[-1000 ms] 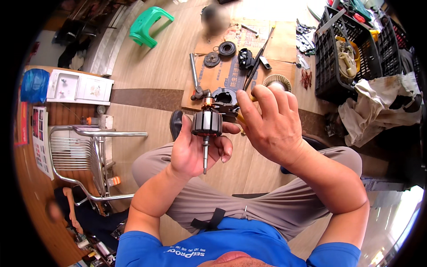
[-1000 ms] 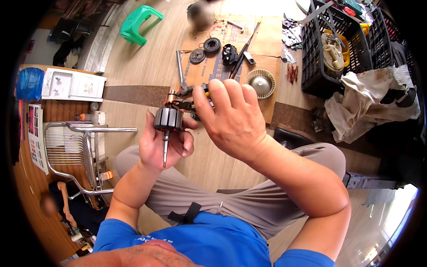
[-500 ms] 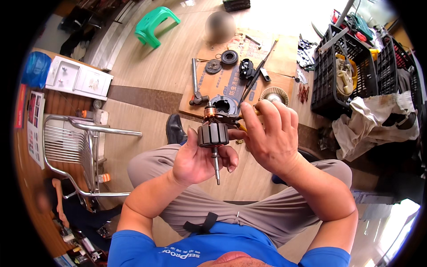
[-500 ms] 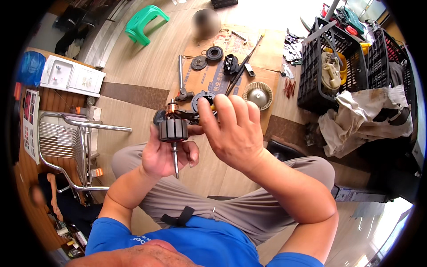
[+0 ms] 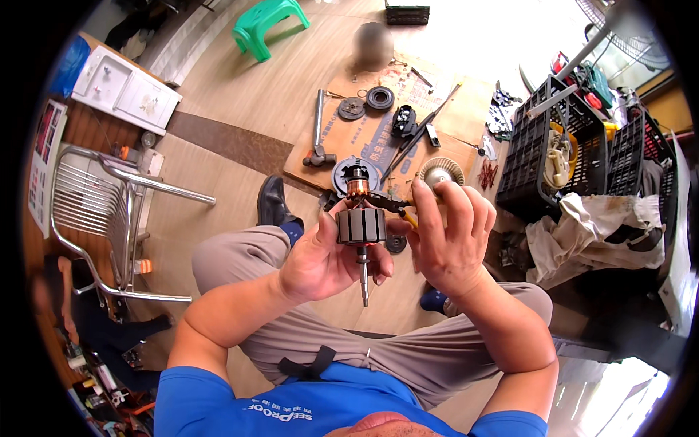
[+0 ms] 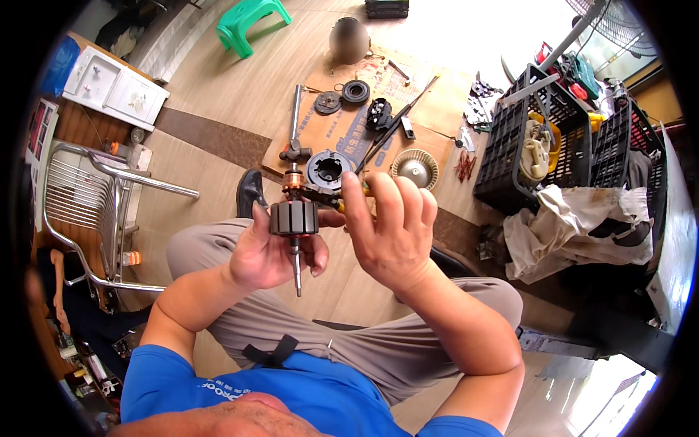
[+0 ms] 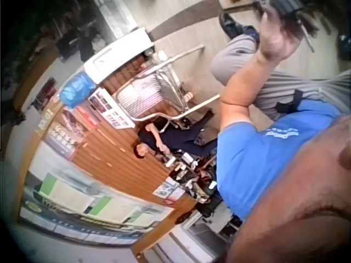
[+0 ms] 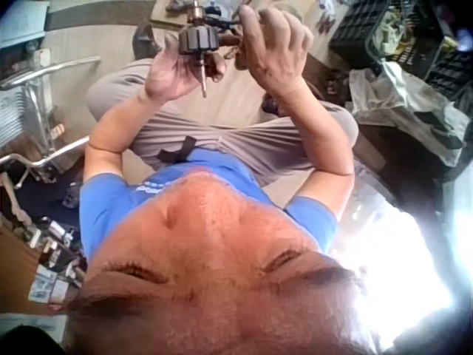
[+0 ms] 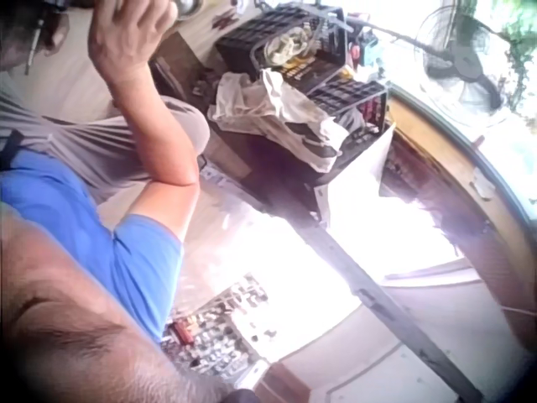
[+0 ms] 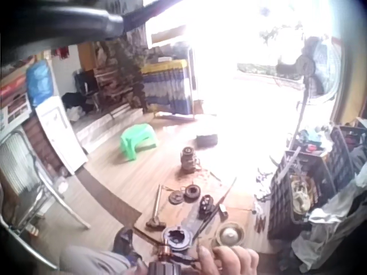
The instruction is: The person disassembles a small electric motor, removing wires and internal components, and then works on the armature using pliers.
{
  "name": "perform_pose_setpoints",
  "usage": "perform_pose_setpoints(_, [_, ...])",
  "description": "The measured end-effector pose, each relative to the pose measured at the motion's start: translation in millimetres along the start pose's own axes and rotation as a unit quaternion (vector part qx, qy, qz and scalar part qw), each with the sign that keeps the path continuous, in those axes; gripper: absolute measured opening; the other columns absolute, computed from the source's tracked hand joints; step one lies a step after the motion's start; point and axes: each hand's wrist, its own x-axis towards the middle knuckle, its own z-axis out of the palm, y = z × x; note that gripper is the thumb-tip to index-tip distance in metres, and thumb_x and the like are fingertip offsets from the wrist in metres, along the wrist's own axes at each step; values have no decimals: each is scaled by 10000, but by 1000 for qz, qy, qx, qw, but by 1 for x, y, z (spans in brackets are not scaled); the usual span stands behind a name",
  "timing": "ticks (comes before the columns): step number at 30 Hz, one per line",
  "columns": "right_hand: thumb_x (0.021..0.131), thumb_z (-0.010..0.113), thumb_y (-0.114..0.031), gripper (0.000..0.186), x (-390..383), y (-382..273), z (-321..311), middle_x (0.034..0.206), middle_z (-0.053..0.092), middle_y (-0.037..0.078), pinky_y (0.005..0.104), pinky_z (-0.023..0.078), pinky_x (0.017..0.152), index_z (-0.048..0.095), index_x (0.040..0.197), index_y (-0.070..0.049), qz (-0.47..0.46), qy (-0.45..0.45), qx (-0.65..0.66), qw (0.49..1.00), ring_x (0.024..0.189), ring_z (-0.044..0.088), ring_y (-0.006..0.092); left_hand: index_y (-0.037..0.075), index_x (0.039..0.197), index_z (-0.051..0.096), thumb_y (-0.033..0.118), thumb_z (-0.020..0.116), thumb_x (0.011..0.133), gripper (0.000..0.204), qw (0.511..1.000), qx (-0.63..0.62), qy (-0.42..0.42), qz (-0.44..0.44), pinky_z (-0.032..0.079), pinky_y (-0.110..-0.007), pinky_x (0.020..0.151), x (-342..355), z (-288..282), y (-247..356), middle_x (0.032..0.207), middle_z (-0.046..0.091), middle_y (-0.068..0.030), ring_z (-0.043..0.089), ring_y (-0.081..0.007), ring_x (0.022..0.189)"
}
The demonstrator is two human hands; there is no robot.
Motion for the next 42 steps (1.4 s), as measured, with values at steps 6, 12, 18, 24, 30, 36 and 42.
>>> perform_pose_setpoints(6, [904,621,-343,441,0,-3,3,1140,550,108,418,398,854,586,1261,-86,-5,9,-5,1000,1012,534,278,112,1449,291,531,442,968,656,1000,-17,11,4,547,-401,826,-3,1,-2,1356,499,-233,666,-302,998])
perform_pose_setpoints(12, [915,619,-418,481,1,-4,6,1142,549,108,425,390,874,580,1265,-90,-14,14,-12,1000,1028,525,278,90,1424,328,525,451,967,642,1000,-26,-4,4,540,-407,850,-2,2,1,1318,537,-213,669,-290,994])
perform_pose_setpoints(18, [909,632,-410,482,2,-4,12,1138,549,119,438,401,865,578,1261,-84,-7,29,-3,1000,1034,528,293,106,1425,326,503,456,974,614,998,-58,-9,20,525,-434,900,-3,3,-3,1320,545,-188,668,-289,1006])
perform_pose_setpoints(24, [858,687,-387,536,1,-1,14,1144,548,127,441,414,870,556,1278,-81,7,16,45,999,1036,535,310,132,1424,320,475,468,980,579,998,-58,-9,20,523,-443,912,-3,7,-1,1316,553,-170,668,-302,1001])
perform_pose_setpoints(30, [859,687,-383,539,-1,1,14,1154,550,127,438,419,881,552,1280,-75,10,2,69,998,1038,536,312,144,1419,318,440,486,985,551,998,-64,-30,7,531,-438,888,-3,4,3,1289,564,-163,662,-318,1006])
perform_pose_setpoints(36, [812,738,-332,572,0,1,13,1132,561,126,434,414,883,551,1281,-63,13,15,87,996,1035,542,314,139,1461,283,466,510,974,629,999,-17,25,19,548,-446,842,-4,3,3,1285,542,-212,649,-340,1024])
perform_pose_setpoints(42, [700,812,-186,655,2,-1,12,1138,551,145,442,428,894,538,1276,-34,5,7,84,996,1023,532,333,101,1462,295,492,482,975,652,999,-4,34,5,570,-415,808,-2,2,5,1297,542,-227,659,-336,1026])
